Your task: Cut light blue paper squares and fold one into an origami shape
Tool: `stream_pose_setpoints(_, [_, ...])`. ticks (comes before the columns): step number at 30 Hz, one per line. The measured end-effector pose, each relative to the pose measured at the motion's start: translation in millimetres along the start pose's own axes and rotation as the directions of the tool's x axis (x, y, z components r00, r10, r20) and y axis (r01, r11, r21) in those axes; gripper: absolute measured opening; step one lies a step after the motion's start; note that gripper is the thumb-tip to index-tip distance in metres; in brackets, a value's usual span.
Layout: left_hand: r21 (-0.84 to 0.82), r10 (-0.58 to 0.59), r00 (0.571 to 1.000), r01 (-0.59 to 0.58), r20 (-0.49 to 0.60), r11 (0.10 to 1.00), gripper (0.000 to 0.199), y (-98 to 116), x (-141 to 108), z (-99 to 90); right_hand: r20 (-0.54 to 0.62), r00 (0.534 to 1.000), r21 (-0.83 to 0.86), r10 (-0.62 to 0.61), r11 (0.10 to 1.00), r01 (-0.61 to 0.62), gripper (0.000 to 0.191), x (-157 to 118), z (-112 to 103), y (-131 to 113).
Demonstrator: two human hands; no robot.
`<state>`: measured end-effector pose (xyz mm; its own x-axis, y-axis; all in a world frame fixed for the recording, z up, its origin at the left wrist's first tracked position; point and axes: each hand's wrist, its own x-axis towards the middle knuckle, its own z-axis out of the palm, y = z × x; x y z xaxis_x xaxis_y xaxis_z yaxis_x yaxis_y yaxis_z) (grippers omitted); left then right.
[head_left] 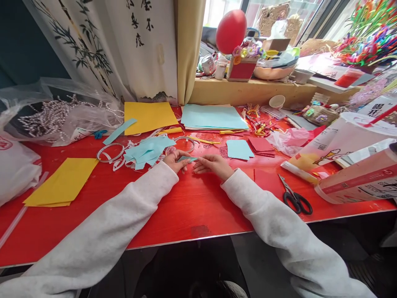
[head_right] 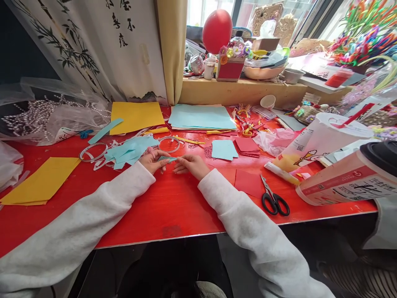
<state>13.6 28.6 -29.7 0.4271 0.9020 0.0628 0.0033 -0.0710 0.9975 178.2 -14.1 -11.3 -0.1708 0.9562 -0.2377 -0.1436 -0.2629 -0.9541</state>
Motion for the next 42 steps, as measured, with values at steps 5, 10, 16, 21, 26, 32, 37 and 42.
stream_pose_setpoints(5, [0.046,0.034,0.999,-0.032,-0.034,0.998,0.025,-1,1,0.4,-0.016,0.998,-0.050,-0.054,0.997,0.053,0.021,4,-3,1])
stream_pose_setpoints(10, [0.062,0.053,0.999,-0.052,-0.014,0.997,0.022,0,-2,3.1,0.025,0.986,-0.128,-0.165,0.978,0.166,0.031,7,-3,10])
stream_pose_setpoints(16, [0.026,-0.026,1.000,0.025,0.008,0.999,0.025,5,-1,2.5,-0.017,0.954,-0.197,-0.300,0.936,0.291,0.033,5,1,15])
stream_pose_setpoints(21, [0.054,-0.055,0.998,0.056,-0.014,0.997,0.028,9,-4,2.1,0.036,0.978,-0.079,-0.204,0.975,0.206,0.034,8,-4,13])
stream_pose_setpoints(26, [-0.044,-0.108,0.994,0.110,0.031,0.993,0.034,9,-3,2.1,0.046,0.983,-0.024,-0.177,0.984,0.178,0.029,8,-8,10])
stream_pose_setpoints(32, [-0.080,-0.195,0.974,0.205,0.111,0.976,0.054,7,1,1.1,0.033,0.984,-0.079,-0.175,0.981,0.177,0.022,3,-5,5])
stream_pose_setpoints(37, [-0.093,-0.181,0.981,0.187,0.072,0.978,0.048,9,-2,2.2,0.059,0.991,-0.054,-0.116,0.991,0.119,0.016,2,-4,3])
stream_pose_setpoints(42, [-0.017,-0.202,0.976,0.204,0.082,0.979,0.044,12,-3,1.7,0.028,0.995,-0.058,-0.096,0.994,0.098,0.009,2,-3,1])
